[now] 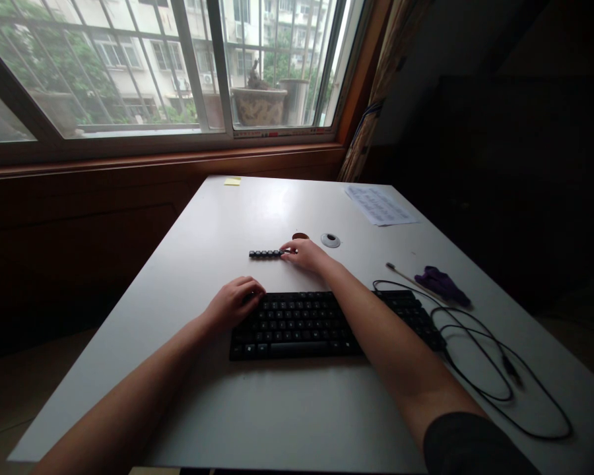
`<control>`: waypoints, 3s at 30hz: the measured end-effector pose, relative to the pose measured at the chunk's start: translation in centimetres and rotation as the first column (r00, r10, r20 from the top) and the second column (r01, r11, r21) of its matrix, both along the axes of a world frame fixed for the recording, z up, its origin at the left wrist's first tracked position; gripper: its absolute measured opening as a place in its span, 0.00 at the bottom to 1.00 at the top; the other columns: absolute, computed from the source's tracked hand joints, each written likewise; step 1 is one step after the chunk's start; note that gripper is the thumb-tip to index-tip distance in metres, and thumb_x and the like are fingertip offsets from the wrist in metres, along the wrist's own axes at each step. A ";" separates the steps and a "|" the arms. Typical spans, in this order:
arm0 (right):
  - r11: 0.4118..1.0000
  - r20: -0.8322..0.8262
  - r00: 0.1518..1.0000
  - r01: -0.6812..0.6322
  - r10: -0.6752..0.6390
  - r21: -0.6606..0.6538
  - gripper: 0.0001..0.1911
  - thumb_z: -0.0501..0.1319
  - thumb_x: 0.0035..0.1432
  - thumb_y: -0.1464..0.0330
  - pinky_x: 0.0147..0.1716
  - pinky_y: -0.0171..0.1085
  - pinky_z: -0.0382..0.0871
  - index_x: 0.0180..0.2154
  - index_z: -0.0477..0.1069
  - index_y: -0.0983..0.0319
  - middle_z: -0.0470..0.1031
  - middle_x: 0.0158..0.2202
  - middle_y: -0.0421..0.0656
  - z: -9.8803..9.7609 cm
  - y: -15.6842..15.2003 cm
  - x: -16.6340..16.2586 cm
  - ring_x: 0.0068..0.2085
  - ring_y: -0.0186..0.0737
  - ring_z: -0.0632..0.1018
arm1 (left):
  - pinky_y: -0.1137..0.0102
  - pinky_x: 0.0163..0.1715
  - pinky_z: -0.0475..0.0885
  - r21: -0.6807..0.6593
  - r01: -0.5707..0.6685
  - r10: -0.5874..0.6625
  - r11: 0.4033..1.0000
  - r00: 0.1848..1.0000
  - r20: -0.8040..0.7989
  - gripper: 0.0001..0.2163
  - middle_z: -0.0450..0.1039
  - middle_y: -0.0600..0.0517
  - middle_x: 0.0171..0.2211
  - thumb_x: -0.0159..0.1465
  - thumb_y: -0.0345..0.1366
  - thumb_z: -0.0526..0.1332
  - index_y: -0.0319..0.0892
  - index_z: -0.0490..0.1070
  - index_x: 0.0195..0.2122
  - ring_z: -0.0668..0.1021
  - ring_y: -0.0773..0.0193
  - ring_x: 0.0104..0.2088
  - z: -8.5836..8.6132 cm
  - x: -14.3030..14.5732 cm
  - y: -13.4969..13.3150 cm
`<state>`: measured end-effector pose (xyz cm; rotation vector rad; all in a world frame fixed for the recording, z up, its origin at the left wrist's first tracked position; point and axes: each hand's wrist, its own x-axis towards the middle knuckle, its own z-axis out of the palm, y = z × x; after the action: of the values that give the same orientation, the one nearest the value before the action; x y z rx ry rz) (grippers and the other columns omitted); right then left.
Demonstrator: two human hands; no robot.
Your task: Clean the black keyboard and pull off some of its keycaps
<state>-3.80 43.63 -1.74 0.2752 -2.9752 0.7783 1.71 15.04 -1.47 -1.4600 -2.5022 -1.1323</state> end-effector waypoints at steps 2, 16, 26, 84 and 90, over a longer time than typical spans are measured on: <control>1.000 -0.006 1.000 -0.001 0.001 -0.002 0.15 0.67 0.59 0.63 0.42 0.34 0.69 0.49 0.79 0.55 0.80 0.40 0.43 -0.1 0.0 0.0 0.39 0.38 0.78 | 0.65 0.44 0.73 -0.001 0.001 -0.001 1.000 1.000 0.003 0.07 0.76 0.48 0.40 0.70 0.34 0.56 0.44 0.74 0.41 0.78 0.60 0.42 0.0 0.0 0.0; 1.000 -0.026 1.000 -0.015 0.015 -0.003 0.15 0.66 0.59 0.63 0.40 0.34 0.68 0.49 0.79 0.56 0.80 0.38 0.43 -0.1 0.1 0.0 0.38 0.38 0.77 | 0.66 0.44 0.73 0.000 -0.002 0.002 1.000 1.000 0.009 0.07 0.76 0.48 0.40 0.69 0.33 0.56 0.44 0.74 0.41 0.78 0.59 0.42 0.1 0.1 0.0; 1.000 -0.021 1.000 -0.014 0.013 -0.018 0.16 0.67 0.58 0.63 0.36 0.33 0.66 0.49 0.79 0.55 0.79 0.36 0.41 -0.4 0.2 -0.2 0.35 0.36 0.77 | 0.66 0.45 0.72 -0.002 0.007 -0.007 1.000 1.000 0.006 0.06 0.76 0.48 0.40 0.69 0.32 0.57 0.43 0.74 0.41 0.77 0.60 0.42 -0.3 -0.1 -0.1; 0.999 -0.035 0.999 -0.042 0.042 -0.025 0.15 0.67 0.59 0.64 0.46 0.35 0.70 0.48 0.80 0.56 0.81 0.42 0.44 -0.3 0.3 -0.1 0.42 0.40 0.79 | 0.65 0.44 0.73 -0.007 0.007 -0.007 1.000 1.000 0.006 0.07 0.76 0.48 0.40 0.70 0.34 0.56 0.43 0.74 0.41 0.77 0.60 0.42 0.0 0.0 0.0; 0.998 -0.023 0.999 -0.027 0.026 -0.063 0.21 0.69 0.57 0.62 0.41 0.35 0.69 0.53 0.77 0.58 0.80 0.39 0.44 -0.4 0.4 -0.1 0.38 0.38 0.78 | 0.65 0.44 0.73 -0.002 0.010 -0.010 1.000 1.000 0.007 0.07 0.76 0.48 0.40 0.70 0.34 0.56 0.43 0.74 0.41 0.77 0.59 0.42 0.0 0.0 0.0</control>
<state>-3.94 44.00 -2.14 0.3183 -2.9261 0.8645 1.74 15.01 -1.44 -1.4732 -2.5046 -1.1389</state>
